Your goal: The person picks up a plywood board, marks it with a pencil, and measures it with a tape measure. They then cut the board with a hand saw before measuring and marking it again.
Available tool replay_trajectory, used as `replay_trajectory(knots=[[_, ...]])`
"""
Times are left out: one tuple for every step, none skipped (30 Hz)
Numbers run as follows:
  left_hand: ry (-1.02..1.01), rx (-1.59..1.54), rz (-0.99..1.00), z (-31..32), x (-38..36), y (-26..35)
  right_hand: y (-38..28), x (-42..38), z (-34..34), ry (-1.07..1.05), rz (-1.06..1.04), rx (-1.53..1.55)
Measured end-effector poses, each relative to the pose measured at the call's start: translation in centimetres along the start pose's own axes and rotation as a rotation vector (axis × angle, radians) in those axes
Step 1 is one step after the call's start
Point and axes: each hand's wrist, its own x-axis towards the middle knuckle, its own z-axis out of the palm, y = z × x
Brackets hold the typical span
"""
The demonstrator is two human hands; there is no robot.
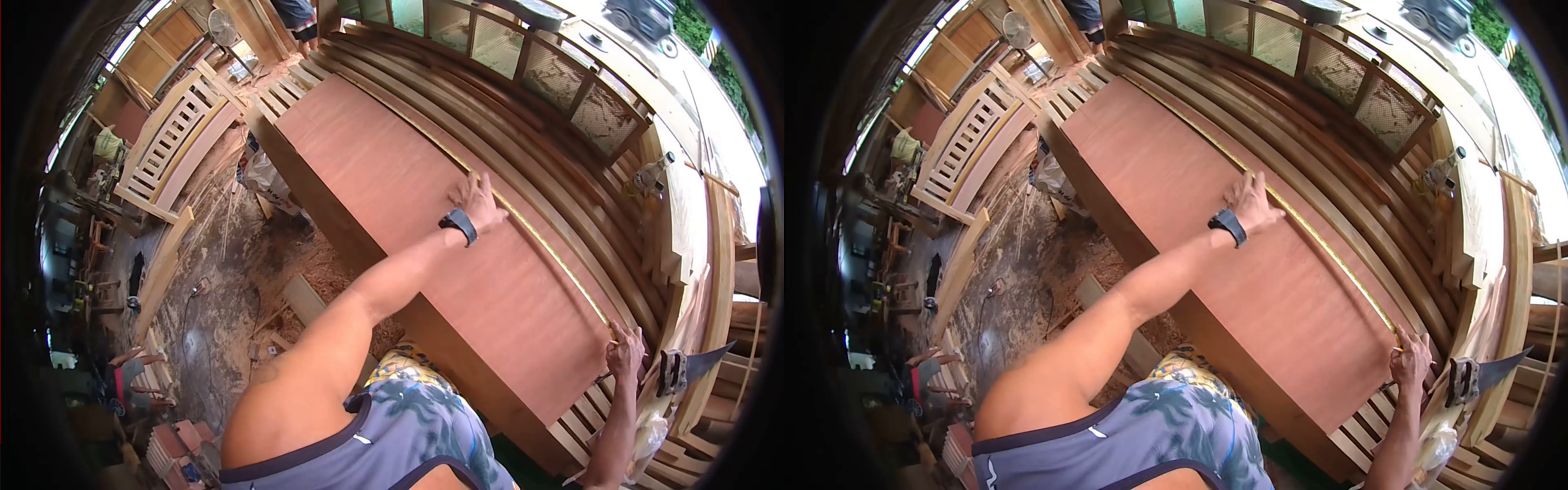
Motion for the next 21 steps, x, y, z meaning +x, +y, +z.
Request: replay_trajectory(knots=[[-0.029,0.147,0.01,0.8,-1.4,1.1,0.1,0.0,0.2,0.016,0.001,0.005],[-0.06,0.294,0.021,1.2,-2.2,1.7,0.3,0.0,0.5,0.016,0.001,0.007],[-0.061,0.294,0.02,1.5,-2.3,1.8,0.4,0.0,0.5,0.015,-0.006,0.01],[-0.06,0.29,0.014,1.6,-2.2,1.9,0.5,0.0,0.4,0.014,-0.011,0.013],[-0.06,0.287,0.01,1.6,-2.0,1.9,0.5,-0.1,0.2,-0.009,0.007,-0.001],[-0.07,0.289,0.013,1.4,-2.0,1.9,0.7,0.0,0.4,0.0,-0.011,-0.009],[-0.082,0.318,-0.02,0.8,-1.9,2.1,1.1,-0.2,0.8,0.003,-0.022,-0.017],[-0.116,0.342,-0.033,0.7,-2.0,2.8,1.9,-0.1,1.6,0.006,-0.04,0.046],[-0.129,0.367,-0.044,0.1,-2.2,3.3,2.8,-0.4,2.5,-0.03,-0.044,0.029],[-0.126,0.411,-0.019,0.0,-2.7,3.2,2.5,-0.3,2.0,-0.027,-0.057,-0.008],[-0.09,0.494,0.047,1.8,-1.2,1.7,3.1,-0.6,3.1,0.111,-0.116,-0.064],[-0.031,0.589,0.078,3.2,-0.2,0.4,2.5,-0.7,1.5,-0.072,-0.009,-0.029],[-0.056,0.512,0.112,2.5,-0.6,1.2,3.2,-1.2,1.8,-0.003,-0.007,0.019],[-0.069,0.486,0.127,2.8,0.1,0.9,4.0,-1.0,1.9,-0.137,0.079,-0.118],[-0.046,0.499,0.139,3.5,0.6,0.2,4.3,-1.3,1.4,-0.112,0.071,-0.09],[-0.046,0.472,0.125,2.7,0.3,0.7,4.2,-1.0,0.9,-0.126,0.104,-0.095],[-0.049,0.464,0.124,3.0,0.6,0.1,5.0,-1.0,1.7,-0.132,0.113,-0.14],[-0.042,0.462,0.117,3.2,0.8,0.0,5.6,-1.3,1.8,-0.136,0.14,-0.136],[-0.051,0.467,0.134,3.0,0.5,0.1,5.9,-1.4,1.7,-0.15,0.13,-0.178],[-0.048,0.468,0.142,2.8,0.2,0.3,6.1,-1.6,1.7,-0.165,0.117,-0.219],[-0.041,0.465,0.148,2.7,0.2,0.4,6.5,-2.0,2.1,-0.12,0.107,-0.247]])
